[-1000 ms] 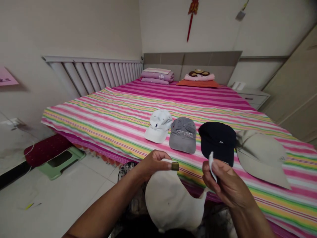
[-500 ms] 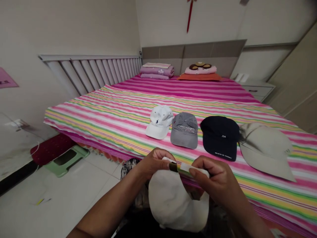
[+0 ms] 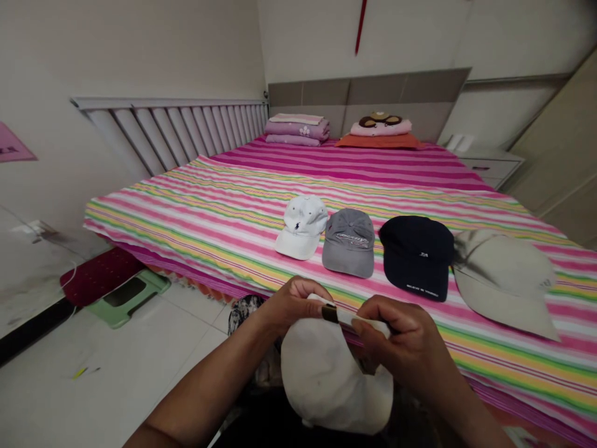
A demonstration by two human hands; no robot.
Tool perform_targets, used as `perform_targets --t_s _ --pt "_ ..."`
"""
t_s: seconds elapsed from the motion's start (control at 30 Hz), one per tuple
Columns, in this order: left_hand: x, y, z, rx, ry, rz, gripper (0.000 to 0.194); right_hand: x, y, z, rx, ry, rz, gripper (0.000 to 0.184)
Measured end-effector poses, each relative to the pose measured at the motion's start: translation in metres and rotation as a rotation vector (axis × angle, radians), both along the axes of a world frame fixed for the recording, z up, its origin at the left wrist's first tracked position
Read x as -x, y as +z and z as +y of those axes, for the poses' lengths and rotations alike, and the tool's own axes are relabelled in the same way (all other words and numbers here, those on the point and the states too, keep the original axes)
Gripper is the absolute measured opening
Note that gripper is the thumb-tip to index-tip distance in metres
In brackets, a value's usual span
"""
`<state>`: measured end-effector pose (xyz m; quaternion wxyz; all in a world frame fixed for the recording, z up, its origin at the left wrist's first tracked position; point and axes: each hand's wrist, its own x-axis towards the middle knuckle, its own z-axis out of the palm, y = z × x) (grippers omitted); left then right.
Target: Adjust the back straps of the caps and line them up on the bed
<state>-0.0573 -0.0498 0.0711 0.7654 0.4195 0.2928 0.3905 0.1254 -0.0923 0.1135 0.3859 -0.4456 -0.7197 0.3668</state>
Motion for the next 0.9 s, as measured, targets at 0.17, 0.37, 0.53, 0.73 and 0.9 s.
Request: perform_targets --t_s 0.17,0.37,0.53,0.73,0.9 --pt "-0.001 0.001 0.0 0.012 0.002 0.025 0.027 -0.001 0.003 0.001 0.015 0.047 -0.002 0.02" --pt "-0.002 0.003 -0.001 0.002 0.005 0.042 0.026 -0.006 0.006 0.004 -0.026 0.097 -0.047 0.019" --pt "-0.003 0.005 -0.004 -0.002 0.022 0.05 0.026 -0.007 0.009 0.004 -0.011 0.125 -0.031 0.021" --pt "-0.005 0.01 -0.007 -0.092 0.072 0.104 0.024 -0.008 0.008 0.004 0.101 0.106 0.013 0.021" --pt "-0.005 0.015 -0.01 -0.226 0.139 0.222 0.024 -0.011 0.006 0.005 -0.003 0.113 -0.038 0.019"
